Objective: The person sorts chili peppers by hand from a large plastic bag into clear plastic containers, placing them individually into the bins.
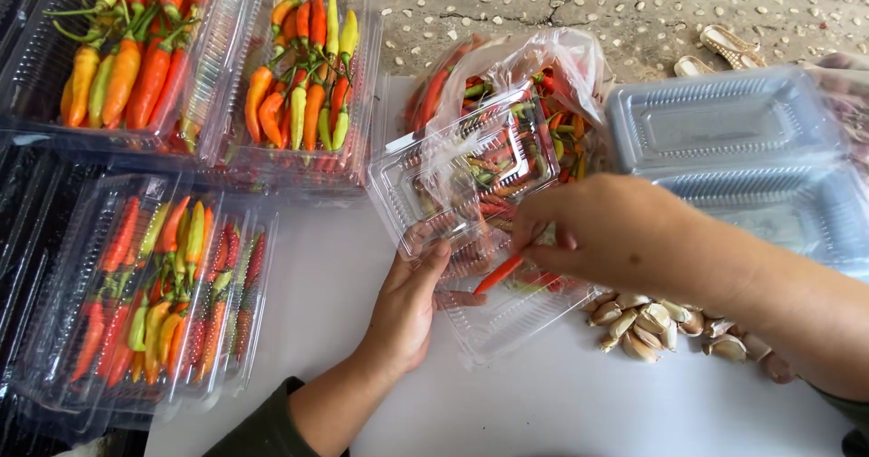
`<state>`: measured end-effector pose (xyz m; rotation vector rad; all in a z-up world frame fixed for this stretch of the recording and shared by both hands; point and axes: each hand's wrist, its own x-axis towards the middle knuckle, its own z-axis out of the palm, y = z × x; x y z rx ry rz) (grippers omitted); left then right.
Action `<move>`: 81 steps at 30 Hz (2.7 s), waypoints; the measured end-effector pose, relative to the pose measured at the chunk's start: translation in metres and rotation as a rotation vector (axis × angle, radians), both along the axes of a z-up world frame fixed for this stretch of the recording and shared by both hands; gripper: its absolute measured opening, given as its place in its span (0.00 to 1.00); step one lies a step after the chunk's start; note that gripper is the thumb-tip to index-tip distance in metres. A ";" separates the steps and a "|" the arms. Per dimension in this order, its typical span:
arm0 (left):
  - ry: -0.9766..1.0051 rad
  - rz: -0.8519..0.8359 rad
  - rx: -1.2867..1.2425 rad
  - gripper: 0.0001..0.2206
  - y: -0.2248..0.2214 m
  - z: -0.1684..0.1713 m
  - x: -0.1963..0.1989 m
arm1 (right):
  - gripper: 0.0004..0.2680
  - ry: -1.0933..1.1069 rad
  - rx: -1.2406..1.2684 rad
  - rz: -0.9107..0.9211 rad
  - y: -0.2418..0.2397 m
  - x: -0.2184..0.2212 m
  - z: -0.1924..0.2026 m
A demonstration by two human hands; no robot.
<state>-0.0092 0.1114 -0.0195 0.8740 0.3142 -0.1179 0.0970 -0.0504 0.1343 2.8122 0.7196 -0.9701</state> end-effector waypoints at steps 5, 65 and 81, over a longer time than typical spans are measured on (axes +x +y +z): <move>0.016 -0.005 0.029 0.23 0.001 0.006 0.000 | 0.04 -0.046 0.046 0.051 0.000 -0.010 -0.024; 0.075 -0.081 0.126 0.24 -0.003 -0.007 0.002 | 0.10 -0.258 -0.338 0.119 -0.163 0.116 -0.043; 0.036 -0.073 0.089 0.25 -0.004 -0.016 0.002 | 0.16 -0.198 -0.508 -0.103 -0.091 0.101 0.001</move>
